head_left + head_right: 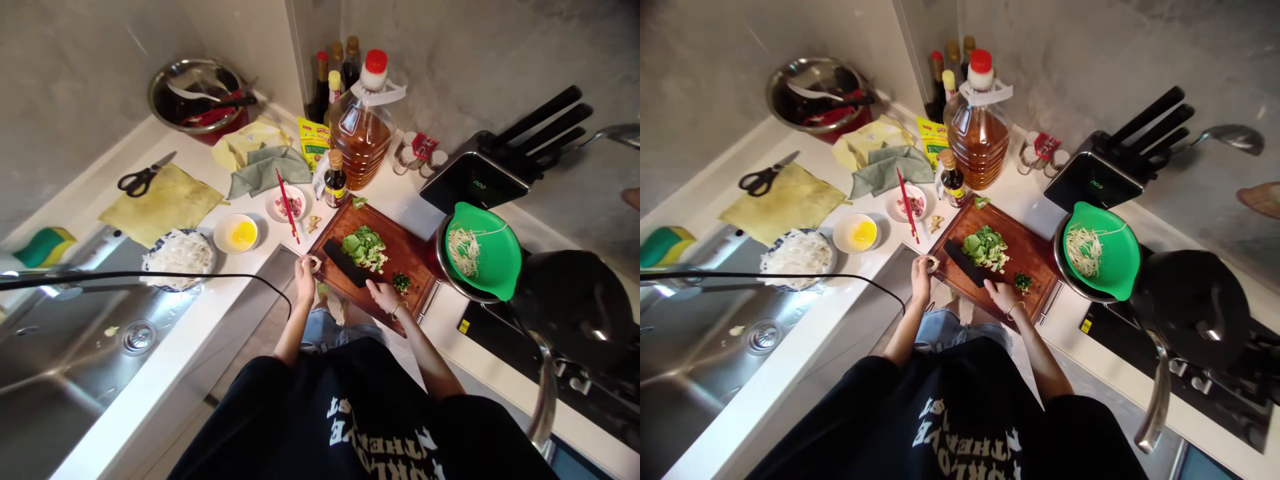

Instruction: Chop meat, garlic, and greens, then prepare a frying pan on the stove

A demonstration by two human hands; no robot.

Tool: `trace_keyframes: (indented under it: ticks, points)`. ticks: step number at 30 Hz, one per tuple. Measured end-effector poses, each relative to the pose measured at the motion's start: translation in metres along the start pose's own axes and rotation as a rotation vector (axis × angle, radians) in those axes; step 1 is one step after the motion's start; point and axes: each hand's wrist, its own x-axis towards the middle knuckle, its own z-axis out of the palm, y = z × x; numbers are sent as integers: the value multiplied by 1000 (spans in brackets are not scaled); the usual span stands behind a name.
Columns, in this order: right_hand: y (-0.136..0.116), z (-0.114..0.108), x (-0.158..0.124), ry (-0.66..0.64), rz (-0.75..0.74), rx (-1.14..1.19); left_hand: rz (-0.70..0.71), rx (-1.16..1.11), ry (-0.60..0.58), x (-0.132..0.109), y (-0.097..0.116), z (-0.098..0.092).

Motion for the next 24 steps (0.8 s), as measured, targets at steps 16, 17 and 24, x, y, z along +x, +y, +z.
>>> trace_keyframes:
  ticks: [16, 17, 24]
  points:
    - [-31, 30, -46, 243, 127, -433, 269, 478, -376, -12, -23, 38]
    - [-34, 31, -49, 226, 143, -460, 261, 471, -373, -12, -24, 36]
    - [-42, 32, -54, 152, 236, -595, 143, 312, -330, -13, -31, 36]
